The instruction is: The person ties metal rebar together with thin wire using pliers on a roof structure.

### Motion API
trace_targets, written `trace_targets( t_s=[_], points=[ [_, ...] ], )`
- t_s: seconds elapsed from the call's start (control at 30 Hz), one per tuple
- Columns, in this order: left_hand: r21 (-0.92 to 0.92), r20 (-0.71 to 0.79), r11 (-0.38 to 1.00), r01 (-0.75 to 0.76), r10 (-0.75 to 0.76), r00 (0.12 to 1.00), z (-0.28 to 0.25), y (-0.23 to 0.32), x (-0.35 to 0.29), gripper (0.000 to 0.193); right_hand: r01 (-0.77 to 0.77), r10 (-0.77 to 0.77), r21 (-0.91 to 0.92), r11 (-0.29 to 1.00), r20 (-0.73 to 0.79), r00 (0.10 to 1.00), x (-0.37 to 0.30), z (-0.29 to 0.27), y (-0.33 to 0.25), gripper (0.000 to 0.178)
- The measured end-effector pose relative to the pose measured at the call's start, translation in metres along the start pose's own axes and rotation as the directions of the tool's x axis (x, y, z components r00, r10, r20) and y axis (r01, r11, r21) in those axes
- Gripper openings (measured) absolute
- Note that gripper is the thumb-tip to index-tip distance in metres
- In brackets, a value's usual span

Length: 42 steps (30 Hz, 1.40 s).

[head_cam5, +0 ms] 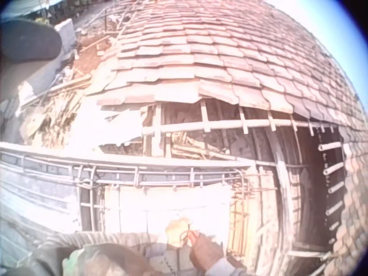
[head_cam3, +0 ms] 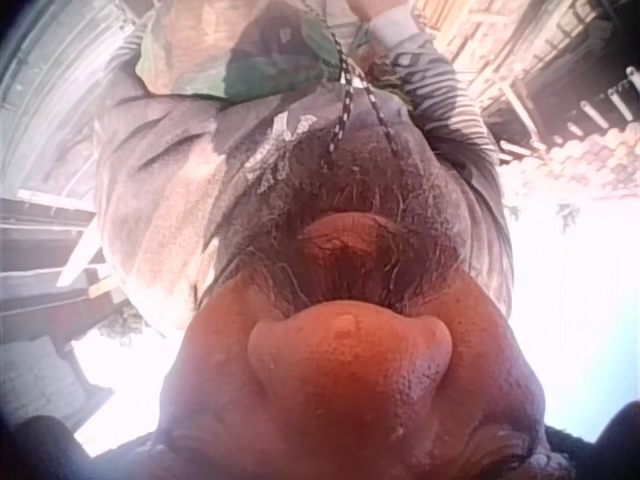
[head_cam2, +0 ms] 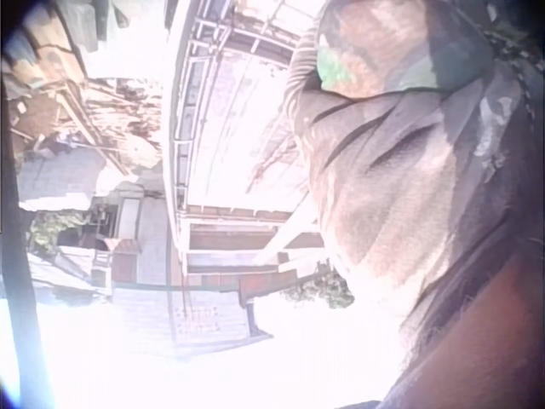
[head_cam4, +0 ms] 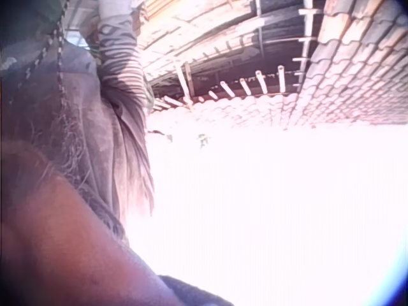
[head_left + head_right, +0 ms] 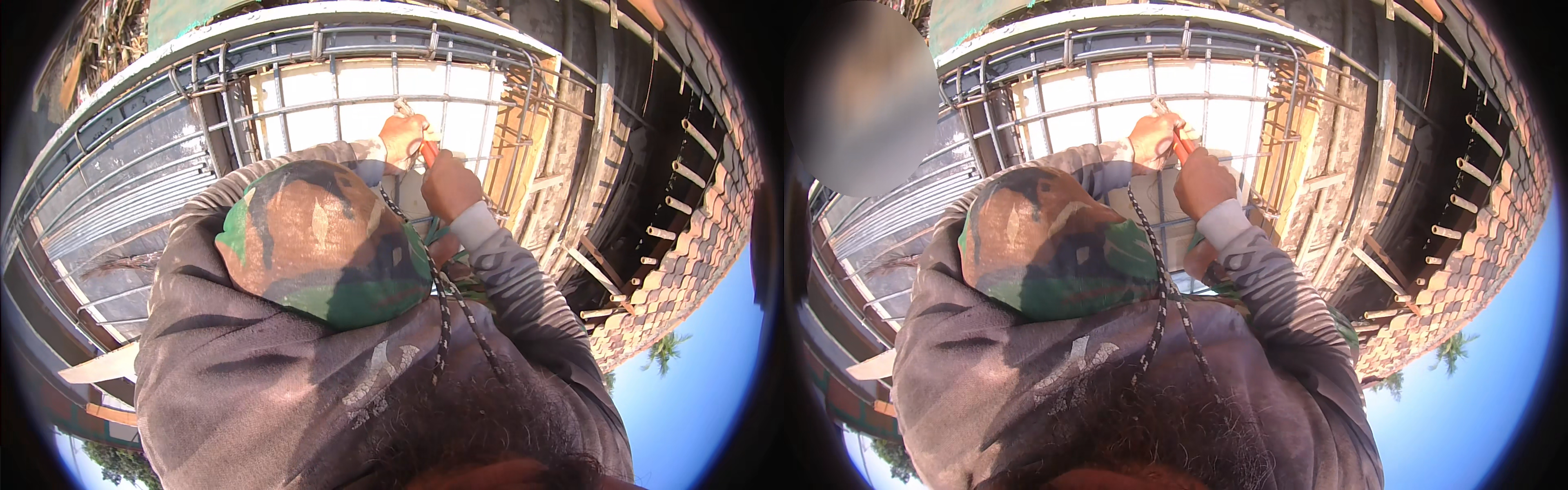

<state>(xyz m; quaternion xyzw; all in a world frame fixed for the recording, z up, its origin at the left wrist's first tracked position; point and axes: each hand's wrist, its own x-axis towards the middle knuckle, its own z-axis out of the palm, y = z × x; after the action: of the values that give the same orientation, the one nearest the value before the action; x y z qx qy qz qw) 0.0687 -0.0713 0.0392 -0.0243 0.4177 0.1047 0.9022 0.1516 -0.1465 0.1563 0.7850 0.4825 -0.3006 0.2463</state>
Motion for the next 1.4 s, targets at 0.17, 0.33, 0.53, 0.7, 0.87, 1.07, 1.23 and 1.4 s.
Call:
trace_targets(
  t_s=[0.17, 0.33, 0.53, 0.7, 0.87, 1.07, 1.23, 1.4],
  points=[
    [0.085, -0.024, 0.996, 0.034, -0.032, 0.999, -0.003, 0.002, -0.008, 0.031, -0.51, -0.33, 0.783, 0.354, 0.616, 0.716, 0.006, 0.021, 0.035, 0.023],
    [-0.082, 0.044, 0.996, 0.029, -0.025, 0.999, -0.029, -0.02, 0.0, 0.027, -0.594, -0.44, 0.801, 0.078, 0.562, 0.7, -0.026, 0.013, 0.019, 0.028],
    [0.212, 0.148, 0.977, 0.029, -0.061, 0.987, -0.019, 0.014, -0.035, 0.019, -0.212, -0.267, 0.649, 0.731, 0.557, 0.787, 0.003, -0.012, 0.043, 0.044],
    [0.173, -0.023, 0.985, 0.002, 0.002, 1.0, -0.031, 0.013, -0.053, 0.019, 0.225, -0.271, 0.744, 0.63, -0.061, 0.961, 0.006, 0.014, 0.026, 0.037],
    [0.301, -0.036, 0.953, -0.038, 0.051, 0.998, -0.047, 0.001, -0.037, 0.02, 0.104, -0.128, 0.707, 0.7, -0.02, 0.992, 0.008, 0.028, -0.02, 0.021],
    [0.139, 0.219, 0.964, 0.228, -0.254, 0.942, -0.028, -0.018, -0.06, 0.039, 0.234, 0.241, 0.86, 0.453, -0.371, 0.897, 0.026, 0.023, 0.021, 0.016],
    [0.844, 0.157, 0.529, 0.088, -0.4, 0.903, -0.023, 0.012, -0.09, 0.037, 0.157, 0.09, 0.914, 0.375, -0.204, 0.975, 0.057, -0.024, 0.04, 0.019],
    [0.97, 0.199, -0.051, -0.236, 0.723, 0.662, -0.061, 0.073, -0.084, 0.025, -0.453, 0.026, 0.892, -0.002, 0.453, 0.891, 0.031, 0.003, -0.014, 0.019]
  ],
)
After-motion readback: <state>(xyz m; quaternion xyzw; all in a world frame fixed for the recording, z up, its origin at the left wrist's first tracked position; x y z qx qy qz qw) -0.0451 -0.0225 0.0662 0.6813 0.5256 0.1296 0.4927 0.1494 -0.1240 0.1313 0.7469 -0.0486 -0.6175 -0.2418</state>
